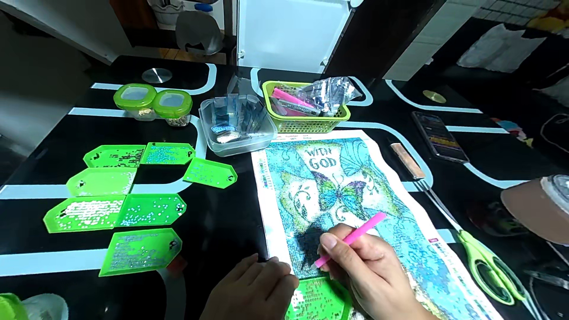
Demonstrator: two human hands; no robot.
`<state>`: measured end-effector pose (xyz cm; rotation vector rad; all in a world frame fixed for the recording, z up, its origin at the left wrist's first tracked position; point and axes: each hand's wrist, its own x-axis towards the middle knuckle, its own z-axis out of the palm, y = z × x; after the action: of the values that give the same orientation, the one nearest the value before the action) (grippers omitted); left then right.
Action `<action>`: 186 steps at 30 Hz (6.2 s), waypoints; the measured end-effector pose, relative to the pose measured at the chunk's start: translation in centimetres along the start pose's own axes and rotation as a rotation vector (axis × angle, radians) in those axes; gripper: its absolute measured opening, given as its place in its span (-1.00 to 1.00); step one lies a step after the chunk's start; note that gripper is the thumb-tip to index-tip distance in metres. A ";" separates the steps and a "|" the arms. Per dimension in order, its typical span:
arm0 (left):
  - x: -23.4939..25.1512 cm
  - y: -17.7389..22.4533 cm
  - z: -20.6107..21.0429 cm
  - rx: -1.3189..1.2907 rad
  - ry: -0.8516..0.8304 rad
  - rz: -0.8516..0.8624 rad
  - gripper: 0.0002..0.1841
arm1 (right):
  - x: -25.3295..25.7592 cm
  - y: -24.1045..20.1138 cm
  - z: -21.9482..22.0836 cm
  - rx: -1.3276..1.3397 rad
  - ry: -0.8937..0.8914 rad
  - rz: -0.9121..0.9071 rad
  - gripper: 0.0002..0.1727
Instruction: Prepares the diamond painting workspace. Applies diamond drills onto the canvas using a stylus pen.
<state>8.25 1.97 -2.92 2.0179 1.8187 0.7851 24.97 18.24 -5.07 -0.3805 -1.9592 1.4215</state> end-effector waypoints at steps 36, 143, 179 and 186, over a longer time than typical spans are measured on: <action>-0.1 -0.1 0.3 0.025 0.036 0.016 -0.57 | -0.5 -0.3 -0.2 -0.258 -0.171 -0.251 -0.65; 0.0 0.1 -0.1 0.005 -0.009 -0.004 -0.56 | -0.8 -0.2 -0.8 -0.238 -0.096 -0.156 -0.62; 0.0 -0.1 -0.1 -0.007 0.002 -0.001 -0.57 | 0.0 0.2 0.1 -0.092 -0.008 -0.039 -0.66; -0.1 -0.1 0.1 -0.010 0.010 -0.002 -0.57 | -0.1 0.5 0.3 -0.152 -0.043 -0.076 -0.65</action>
<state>8.22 1.92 -3.03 2.0094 1.8182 0.8039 24.74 18.19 -5.62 -0.3424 -2.1003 1.2471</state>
